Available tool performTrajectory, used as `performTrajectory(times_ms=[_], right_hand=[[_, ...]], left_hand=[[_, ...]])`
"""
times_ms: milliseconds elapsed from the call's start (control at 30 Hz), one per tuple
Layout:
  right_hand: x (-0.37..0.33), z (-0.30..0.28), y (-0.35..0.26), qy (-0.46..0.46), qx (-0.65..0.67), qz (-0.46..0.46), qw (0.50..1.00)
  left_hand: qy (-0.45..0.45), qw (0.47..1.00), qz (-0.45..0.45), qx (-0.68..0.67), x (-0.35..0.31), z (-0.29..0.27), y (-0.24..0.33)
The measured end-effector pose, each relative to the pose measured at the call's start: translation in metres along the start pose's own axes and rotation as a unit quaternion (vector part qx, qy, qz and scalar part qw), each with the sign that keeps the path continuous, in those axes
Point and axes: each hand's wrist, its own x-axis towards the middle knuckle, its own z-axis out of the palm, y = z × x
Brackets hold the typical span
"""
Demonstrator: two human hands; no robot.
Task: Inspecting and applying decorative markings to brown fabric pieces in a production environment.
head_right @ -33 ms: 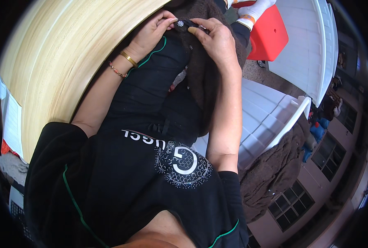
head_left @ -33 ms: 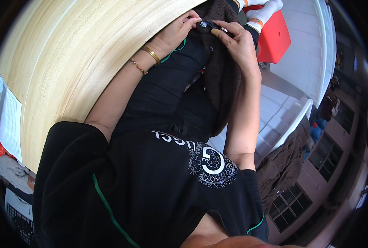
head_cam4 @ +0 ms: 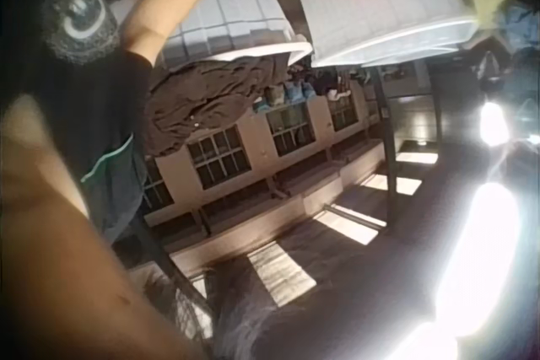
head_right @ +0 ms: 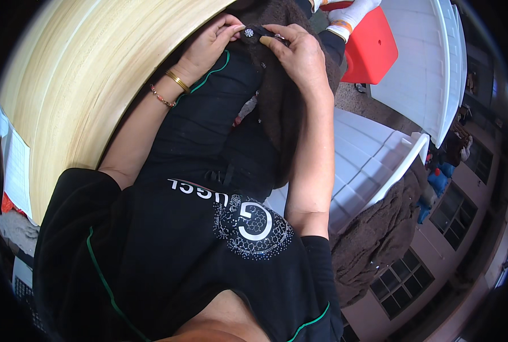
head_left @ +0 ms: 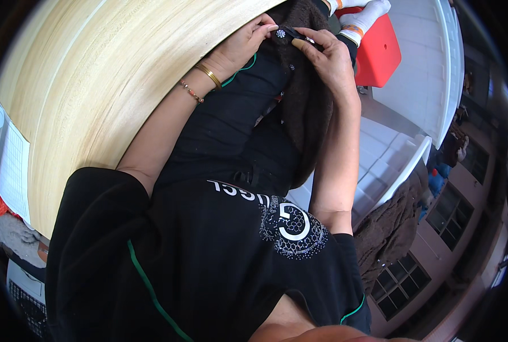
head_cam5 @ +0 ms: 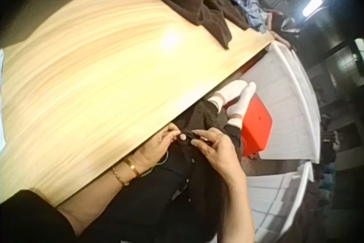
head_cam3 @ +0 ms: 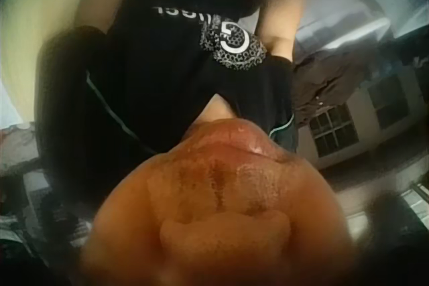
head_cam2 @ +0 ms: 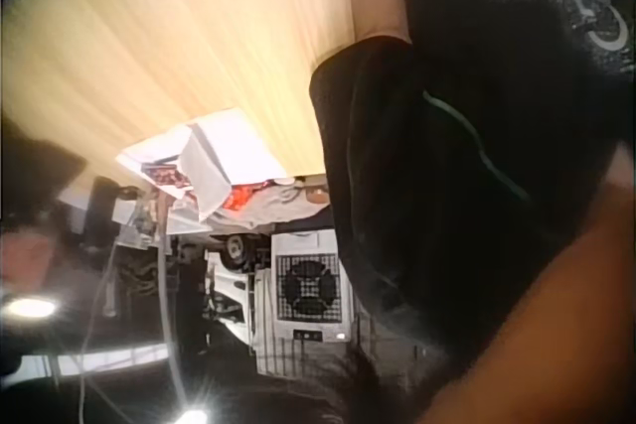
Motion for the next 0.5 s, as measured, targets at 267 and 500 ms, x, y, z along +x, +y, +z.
performTrajectory(times_ms=[267, 500], right_hand=[[0.0075, -0.0047, -0.007, -0.035, -0.045, -0.012, 0.998], [0.0102, -0.0067, -0.0095, -0.045, -0.052, -0.036, 0.997]], left_hand=[[-0.001, 1.0, 0.004, -0.011, -0.0006, -0.0001, -0.0006], [-0.001, 1.0, 0.025, -0.005, 0.0014, -0.0007, -0.0034]])
